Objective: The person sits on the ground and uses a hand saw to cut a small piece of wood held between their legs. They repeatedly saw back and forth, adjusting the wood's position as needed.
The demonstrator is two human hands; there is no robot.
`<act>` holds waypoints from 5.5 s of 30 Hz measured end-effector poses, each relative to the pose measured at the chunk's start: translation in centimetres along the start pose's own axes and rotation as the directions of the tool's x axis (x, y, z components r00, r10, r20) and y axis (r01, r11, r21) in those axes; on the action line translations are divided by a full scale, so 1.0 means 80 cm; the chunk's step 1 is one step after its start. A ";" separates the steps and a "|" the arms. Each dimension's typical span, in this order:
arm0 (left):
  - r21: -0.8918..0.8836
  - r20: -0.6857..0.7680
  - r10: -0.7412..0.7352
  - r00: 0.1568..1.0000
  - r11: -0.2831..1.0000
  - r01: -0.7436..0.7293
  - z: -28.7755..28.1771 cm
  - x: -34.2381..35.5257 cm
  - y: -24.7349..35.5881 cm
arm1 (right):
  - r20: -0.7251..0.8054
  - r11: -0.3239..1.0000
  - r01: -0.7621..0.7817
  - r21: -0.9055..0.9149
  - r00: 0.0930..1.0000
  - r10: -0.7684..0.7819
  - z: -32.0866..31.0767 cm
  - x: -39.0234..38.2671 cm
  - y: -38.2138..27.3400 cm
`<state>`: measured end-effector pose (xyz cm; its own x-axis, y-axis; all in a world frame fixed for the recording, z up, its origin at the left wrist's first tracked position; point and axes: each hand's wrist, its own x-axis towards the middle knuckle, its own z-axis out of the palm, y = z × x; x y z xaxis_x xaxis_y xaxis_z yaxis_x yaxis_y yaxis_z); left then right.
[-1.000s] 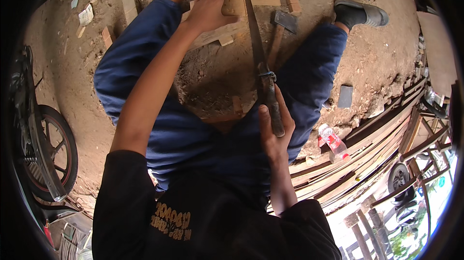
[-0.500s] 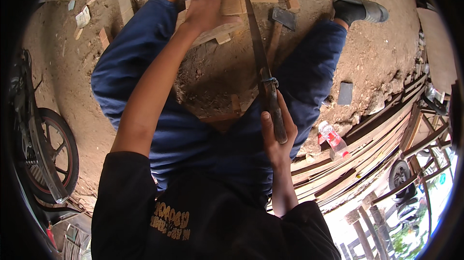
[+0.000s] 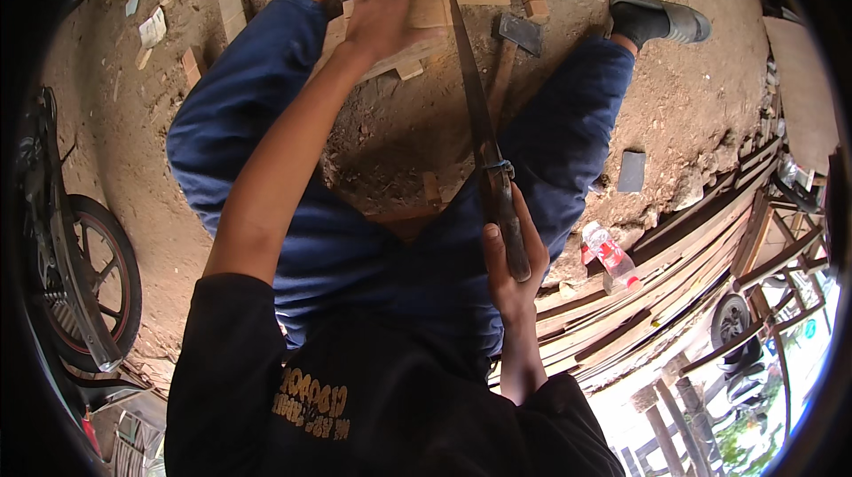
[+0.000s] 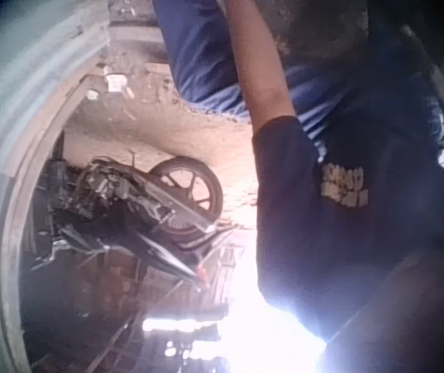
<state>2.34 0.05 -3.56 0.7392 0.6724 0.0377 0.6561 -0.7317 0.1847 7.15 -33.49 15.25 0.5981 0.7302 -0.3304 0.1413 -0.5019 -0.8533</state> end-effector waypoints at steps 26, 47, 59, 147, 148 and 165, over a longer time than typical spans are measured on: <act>0.048 0.033 0.052 0.998 0.997 -0.053 -0.011 -0.007 0.004 | 0.015 0.997 -0.023 -0.067 1.000 0.024 0.001 -0.016 -0.004; 0.115 0.089 0.042 0.995 0.992 -0.052 -0.009 -0.002 0.001 | 0.042 0.996 0.094 -0.006 0.995 -0.094 0.011 -0.008 0.004; 0.097 0.086 0.044 0.995 0.994 -0.052 -0.006 -0.001 -0.001 | 0.042 0.995 0.072 0.068 0.996 -0.075 0.027 0.054 0.019; -0.159 0.221 -0.527 0.820 0.811 0.564 -0.007 0.056 0.024 | 0.019 0.993 0.105 0.060 0.994 -0.107 0.049 0.113 -0.032; -0.140 0.236 -0.540 0.808 0.803 0.579 -0.003 0.060 0.017 | 0.035 0.996 0.077 0.043 0.996 -0.079 0.048 0.114 -0.034; -0.191 0.015 -0.579 0.815 0.799 0.570 0.030 0.060 0.013 | 0.084 0.991 -0.125 -0.048 0.988 0.128 -0.007 0.024 -0.090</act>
<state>6.92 2.27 -5.51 0.2253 0.9701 -0.0905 0.9166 -0.1796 0.3571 7.74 -28.71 21.00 0.5431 0.6960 -0.4697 0.1036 -0.6107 -0.7851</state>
